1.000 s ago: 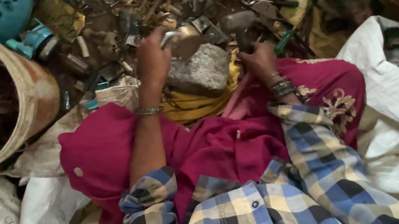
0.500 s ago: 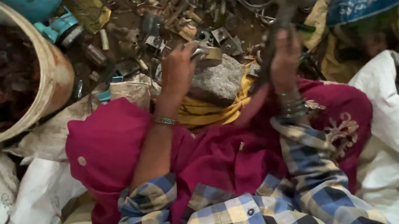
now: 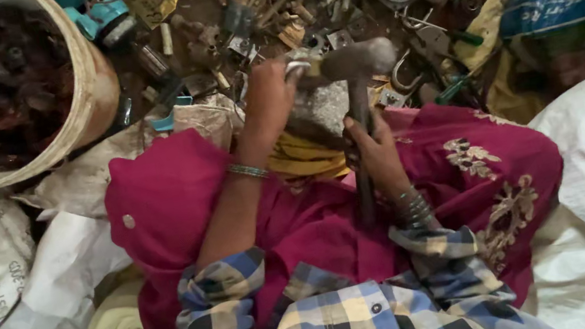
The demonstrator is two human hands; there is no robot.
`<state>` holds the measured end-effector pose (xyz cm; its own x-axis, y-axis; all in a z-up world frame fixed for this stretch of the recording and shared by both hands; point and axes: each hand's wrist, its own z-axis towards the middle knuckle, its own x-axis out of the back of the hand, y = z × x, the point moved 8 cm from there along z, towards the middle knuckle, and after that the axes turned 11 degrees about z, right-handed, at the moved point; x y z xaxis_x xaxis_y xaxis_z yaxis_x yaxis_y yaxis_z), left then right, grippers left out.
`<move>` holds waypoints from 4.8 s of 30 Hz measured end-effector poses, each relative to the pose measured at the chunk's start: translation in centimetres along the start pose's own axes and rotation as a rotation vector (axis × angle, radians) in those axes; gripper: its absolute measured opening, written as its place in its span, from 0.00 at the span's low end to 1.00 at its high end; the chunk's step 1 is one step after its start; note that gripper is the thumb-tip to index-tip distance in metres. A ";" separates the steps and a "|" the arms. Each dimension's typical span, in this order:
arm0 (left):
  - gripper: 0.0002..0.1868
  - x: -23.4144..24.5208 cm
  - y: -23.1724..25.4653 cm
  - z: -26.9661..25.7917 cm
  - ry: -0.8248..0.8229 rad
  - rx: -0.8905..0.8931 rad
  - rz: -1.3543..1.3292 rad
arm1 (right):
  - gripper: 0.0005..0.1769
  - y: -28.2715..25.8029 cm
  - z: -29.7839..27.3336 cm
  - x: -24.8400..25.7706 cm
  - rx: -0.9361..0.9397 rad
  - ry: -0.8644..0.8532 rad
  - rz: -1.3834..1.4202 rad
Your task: The person sits on the floor and uses a screwdriver to pry and adjust a metal component on a stone block. They then switch to a hammer to strike the metal part repeatedly, likely to reshape or separate it.
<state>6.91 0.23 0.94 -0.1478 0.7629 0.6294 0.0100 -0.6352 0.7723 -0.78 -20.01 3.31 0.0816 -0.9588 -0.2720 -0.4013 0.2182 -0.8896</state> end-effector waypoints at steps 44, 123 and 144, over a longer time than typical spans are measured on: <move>0.08 -0.9 0.1 0.2 0.089 -0.115 0.247 | 0.11 -8.6 -4.5 6.0 0.318 0.025 -0.435; 0.07 2.1 -0.6 0.0 0.090 0.025 0.242 | 0.19 -4.9 2.0 -0.8 0.290 -0.100 -0.677; 0.21 2.7 -5.3 -1.2 -0.141 0.140 0.452 | 0.14 4.5 1.5 9.6 -0.205 0.087 -0.245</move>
<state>5.25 5.50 -1.62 0.0375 0.4295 0.9023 0.1763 -0.8916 0.4171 -0.46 -27.97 -3.83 0.1238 -0.9921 -0.0185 -0.5551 -0.0538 -0.8300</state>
